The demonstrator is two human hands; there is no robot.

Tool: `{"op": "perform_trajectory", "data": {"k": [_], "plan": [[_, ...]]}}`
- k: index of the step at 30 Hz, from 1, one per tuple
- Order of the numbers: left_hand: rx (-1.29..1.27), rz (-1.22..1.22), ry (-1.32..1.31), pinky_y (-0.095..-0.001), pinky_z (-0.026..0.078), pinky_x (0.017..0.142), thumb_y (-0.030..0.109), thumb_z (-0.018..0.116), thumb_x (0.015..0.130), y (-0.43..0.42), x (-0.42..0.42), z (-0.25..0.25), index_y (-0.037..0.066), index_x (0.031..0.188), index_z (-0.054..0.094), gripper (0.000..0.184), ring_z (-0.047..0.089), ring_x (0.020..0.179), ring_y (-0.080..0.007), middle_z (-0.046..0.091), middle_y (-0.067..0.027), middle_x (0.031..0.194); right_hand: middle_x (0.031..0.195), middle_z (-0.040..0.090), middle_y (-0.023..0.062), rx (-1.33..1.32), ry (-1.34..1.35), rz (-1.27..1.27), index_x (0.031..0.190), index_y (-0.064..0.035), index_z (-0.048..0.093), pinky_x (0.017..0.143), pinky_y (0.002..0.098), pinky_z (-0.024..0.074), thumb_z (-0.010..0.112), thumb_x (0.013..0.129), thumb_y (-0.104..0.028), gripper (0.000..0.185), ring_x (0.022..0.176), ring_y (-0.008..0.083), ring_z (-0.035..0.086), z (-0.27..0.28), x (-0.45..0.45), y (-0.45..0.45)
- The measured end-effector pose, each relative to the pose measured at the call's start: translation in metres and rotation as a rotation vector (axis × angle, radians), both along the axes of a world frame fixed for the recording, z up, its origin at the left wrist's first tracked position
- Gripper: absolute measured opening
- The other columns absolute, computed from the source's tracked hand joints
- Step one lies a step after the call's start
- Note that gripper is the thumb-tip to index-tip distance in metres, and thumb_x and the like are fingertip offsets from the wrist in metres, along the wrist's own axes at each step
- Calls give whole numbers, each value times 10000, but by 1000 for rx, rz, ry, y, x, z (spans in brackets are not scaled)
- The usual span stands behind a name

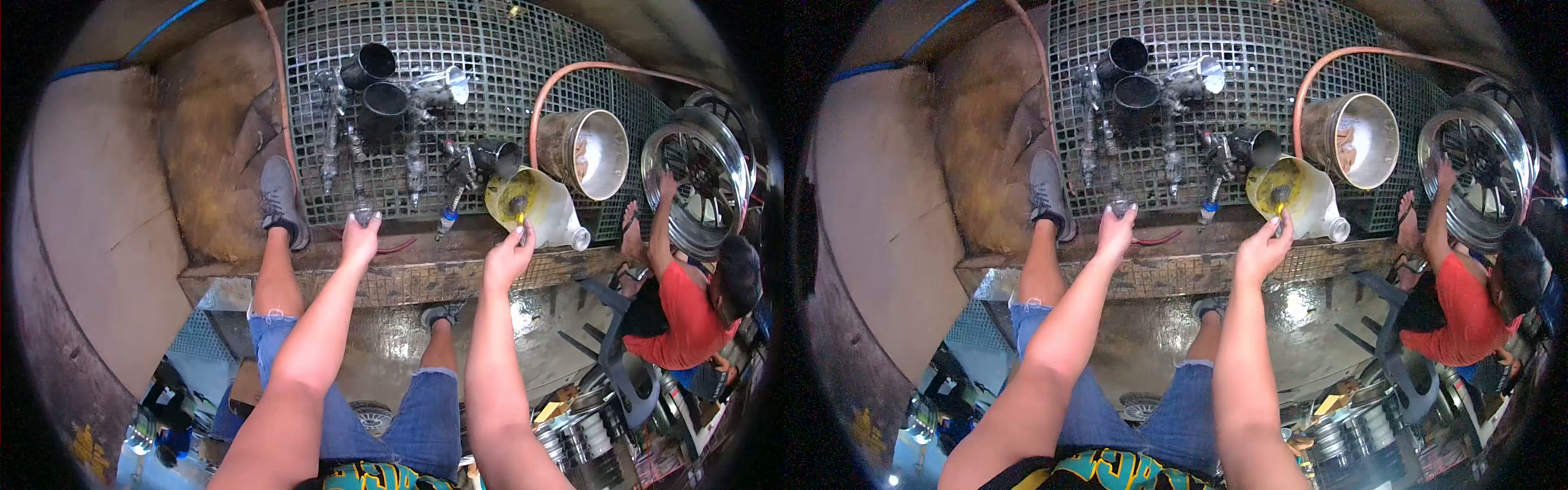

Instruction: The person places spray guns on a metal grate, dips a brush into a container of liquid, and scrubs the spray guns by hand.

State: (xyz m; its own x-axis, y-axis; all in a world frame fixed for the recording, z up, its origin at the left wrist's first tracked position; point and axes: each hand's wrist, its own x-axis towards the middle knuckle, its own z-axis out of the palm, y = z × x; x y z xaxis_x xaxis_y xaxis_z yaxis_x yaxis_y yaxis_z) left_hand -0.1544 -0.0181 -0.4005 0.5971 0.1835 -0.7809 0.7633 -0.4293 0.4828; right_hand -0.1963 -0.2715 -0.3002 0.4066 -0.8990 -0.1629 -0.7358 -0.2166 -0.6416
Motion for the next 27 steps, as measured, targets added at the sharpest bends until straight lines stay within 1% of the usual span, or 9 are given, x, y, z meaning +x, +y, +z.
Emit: {"op": "perform_trajectory", "data": {"k": [5, 8, 10, 13, 14, 18, 20, 22, 27], "plan": [[48, -124, 60, -389, 457, 1007, 276, 667, 930, -7, -3, 4, -4, 1297, 542, 479, 619, 1194, -330, 661, -225, 1225, 1182, 649, 194, 126, 122, -31, 1298, 57, 565, 997, 409, 452, 538, 1033, -233, 394, 1074, 338, 619, -34, 5, -18], [-135, 79, -54, -405, 442, 1046, 282, 671, 919, -1, -18, -11, -14, 1396, 485, 591, 607, 1207, -360, 644, -242, 1260, 995, 629, 85, 549, -136, -341, 1349, -30, 545, 693, 298, 488, 520, 1053, -269, 381, 802, 174, 587, -25, 5, -24], [204, -235, -81, -419, 432, 1077, 288, 654, 919, 10, -3, 16, -47, 1425, 439, 644, 571, 1252, -403, 607, -288, 1302, 891, 559, 14, 703, -366, -503, 1378, -119, 520, 449, 217, 338, 508, 1064, -268, 348, 598, 54, 456, -9, 5, -18], [69, -471, 104, -414, 433, 1081, 346, 640, 919, 44, 34, 67, -37, 1423, 467, 657, 571, 1251, -396, 606, -280, 1310, 907, 552, 10, 518, -285, -402, 1371, -126, 529, 441, 218, 332, 506, 1066, -255, 332, 584, 52, 441, 5, 6, -6], [19, -621, 100, -413, 446, 1062, 391, 625, 919, 63, 39, 78, 6, 1390, 527, 616, 582, 1236, -389, 614, -267, 1303, 1043, 615, 75, 515, -207, -357, 1381, -74, 525, 600, 277, 483, 509, 1058, -235, 361, 749, 135, 585, 10, 5, -5], [-69, -1217, 268, -423, 452, 1043, 403, 501, 959, 154, 35, 125, 70, 1338, 609, 516, 604, 1214, -366, 626, -206, 1325, 976, 588, 75, 3, -24, -92, 1372, -85, 528, 511, 260, 412, 519, 1051, -249, 361, 650, 98, 511, -80, -19, -35], [24, -1740, 496, -522, 290, 1186, 523, 416, 987, 190, 37, 158, 122, 1472, 489, 633, 342, 1462, -347, 361, -184, 1582, 927, 567, 54, 185, -32, -215, 1361, -89, 528, 501, 259, 394, 524, 1047, -258, 357, 644, 93, 494, -99, -15, -43], [5, -1583, 433, -539, 244, 1203, 540, 405, 992, 234, 22, 153, 154, 1505, 443, 644, 256, 1494, -358, 288, -169, 1616, 867, 517, 8, 699, -294, -573, 1336, -123, 526, 532, 244, 375, 521, 1048, -273, 325, 674, 95, 476, -34, 16, -19], [216, -1286, 374, -542, 145, 1238, 482, 355, 1042, 266, -11, 90, 223, 1563, 347, 582, 97, 1537, -393, 155, -92, 1676, 922, 520, -4, 800, -596, -718, 1340, -163, 522, 537, 232, 367, 505, 1058, -251, 295, 670, 92, 457, 18, 2, -3]]}}
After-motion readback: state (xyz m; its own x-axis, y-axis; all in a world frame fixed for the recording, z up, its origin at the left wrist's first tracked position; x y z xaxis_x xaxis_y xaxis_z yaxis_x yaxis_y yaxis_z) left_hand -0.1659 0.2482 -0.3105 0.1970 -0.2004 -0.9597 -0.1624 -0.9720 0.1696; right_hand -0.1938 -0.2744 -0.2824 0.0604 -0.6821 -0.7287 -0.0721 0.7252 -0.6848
